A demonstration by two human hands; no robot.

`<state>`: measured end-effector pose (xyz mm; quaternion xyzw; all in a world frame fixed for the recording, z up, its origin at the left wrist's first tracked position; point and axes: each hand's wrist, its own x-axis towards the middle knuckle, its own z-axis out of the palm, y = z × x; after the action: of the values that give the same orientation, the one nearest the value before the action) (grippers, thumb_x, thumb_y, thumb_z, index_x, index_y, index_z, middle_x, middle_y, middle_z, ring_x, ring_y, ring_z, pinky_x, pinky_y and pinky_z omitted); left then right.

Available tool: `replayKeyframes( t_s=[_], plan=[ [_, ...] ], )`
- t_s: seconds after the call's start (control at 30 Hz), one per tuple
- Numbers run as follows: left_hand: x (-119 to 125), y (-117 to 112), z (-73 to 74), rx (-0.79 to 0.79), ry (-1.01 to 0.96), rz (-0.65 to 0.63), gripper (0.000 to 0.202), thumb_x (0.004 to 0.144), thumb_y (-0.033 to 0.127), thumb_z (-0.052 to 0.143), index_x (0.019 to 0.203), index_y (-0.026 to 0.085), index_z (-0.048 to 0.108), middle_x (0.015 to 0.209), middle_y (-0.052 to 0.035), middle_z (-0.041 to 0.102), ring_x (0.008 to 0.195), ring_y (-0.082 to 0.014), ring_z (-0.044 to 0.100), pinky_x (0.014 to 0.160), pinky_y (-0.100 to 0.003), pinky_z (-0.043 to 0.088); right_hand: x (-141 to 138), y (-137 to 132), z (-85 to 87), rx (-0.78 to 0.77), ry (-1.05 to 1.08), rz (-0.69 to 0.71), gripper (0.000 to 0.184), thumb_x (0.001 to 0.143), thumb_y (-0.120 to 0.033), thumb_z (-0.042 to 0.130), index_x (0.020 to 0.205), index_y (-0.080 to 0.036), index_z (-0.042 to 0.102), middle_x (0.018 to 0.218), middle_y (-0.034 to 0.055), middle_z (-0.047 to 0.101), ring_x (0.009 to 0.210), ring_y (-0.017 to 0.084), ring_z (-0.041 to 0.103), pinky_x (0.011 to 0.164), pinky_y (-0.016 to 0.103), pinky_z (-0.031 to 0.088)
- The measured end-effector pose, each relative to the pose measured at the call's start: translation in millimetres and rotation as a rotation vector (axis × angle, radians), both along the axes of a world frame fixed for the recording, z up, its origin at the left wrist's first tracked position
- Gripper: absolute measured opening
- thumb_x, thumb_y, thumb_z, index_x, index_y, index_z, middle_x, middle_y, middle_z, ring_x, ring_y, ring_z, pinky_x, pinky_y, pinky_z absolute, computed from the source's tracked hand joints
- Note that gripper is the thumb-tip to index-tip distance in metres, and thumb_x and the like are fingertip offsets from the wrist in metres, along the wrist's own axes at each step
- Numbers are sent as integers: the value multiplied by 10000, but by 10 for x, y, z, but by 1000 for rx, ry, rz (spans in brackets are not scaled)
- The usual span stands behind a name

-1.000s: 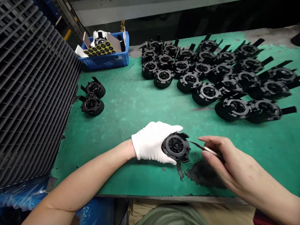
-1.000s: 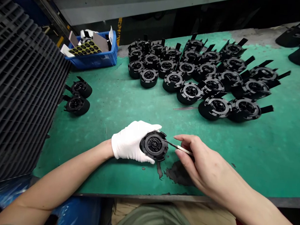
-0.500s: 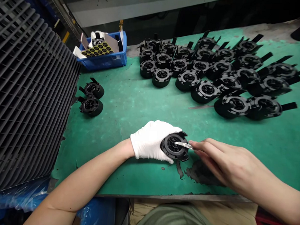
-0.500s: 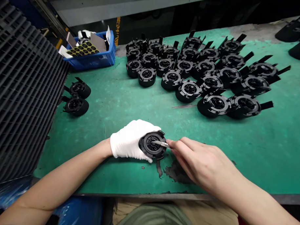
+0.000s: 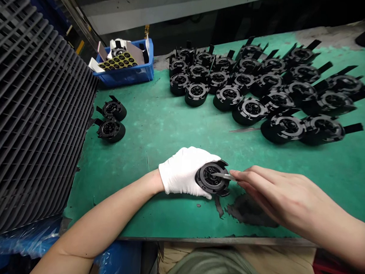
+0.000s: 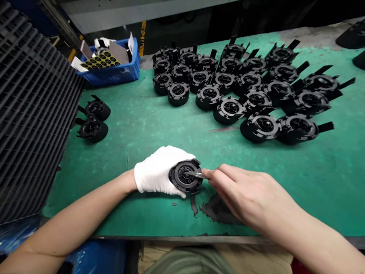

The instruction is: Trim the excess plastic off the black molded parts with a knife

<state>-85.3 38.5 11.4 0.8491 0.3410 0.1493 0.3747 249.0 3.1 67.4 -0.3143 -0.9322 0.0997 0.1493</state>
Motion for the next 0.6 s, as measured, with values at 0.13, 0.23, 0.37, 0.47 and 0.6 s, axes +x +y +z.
replayKeyframes(
  t_s=[0.13,0.23,0.37,0.47,0.6],
  plan=[
    [17,7,60,-5,25,0,866,828,841,1100,1482,342,833,1440,-123,953,1395,-494,918,1197,-581,742,38,177,42,8,-60,115,281,1296,-223,545,1344,-267,818,890,18,715,643,184,650,587,405,398],
    [36,20,122,-19,48,-15,757,841,846,1088,1338,336,832,1330,-104,961,1302,-473,936,1119,-540,739,80,314,46,-67,-86,180,311,1238,-159,557,1312,-296,825,931,19,754,633,183,600,609,425,384],
    [34,28,140,-41,42,-36,713,861,857,1063,1277,332,818,1269,-90,962,1251,-457,943,1055,-515,730,87,476,94,-71,-96,240,571,1118,-36,508,1468,-332,848,921,15,759,635,202,580,623,428,396],
    [15,22,107,-16,22,-10,795,853,852,1073,1405,332,833,1390,-123,958,1354,-481,927,1138,-546,730,59,559,203,-65,-135,328,663,1085,6,511,1547,-335,842,926,15,773,681,212,632,635,413,418],
    [5,12,66,-17,-5,-24,809,874,859,1063,1443,328,840,1376,-110,966,1330,-475,936,1110,-542,739,56,521,255,-69,-79,315,448,1234,-122,519,1423,-312,878,919,19,786,673,208,654,623,401,451]
  ],
)
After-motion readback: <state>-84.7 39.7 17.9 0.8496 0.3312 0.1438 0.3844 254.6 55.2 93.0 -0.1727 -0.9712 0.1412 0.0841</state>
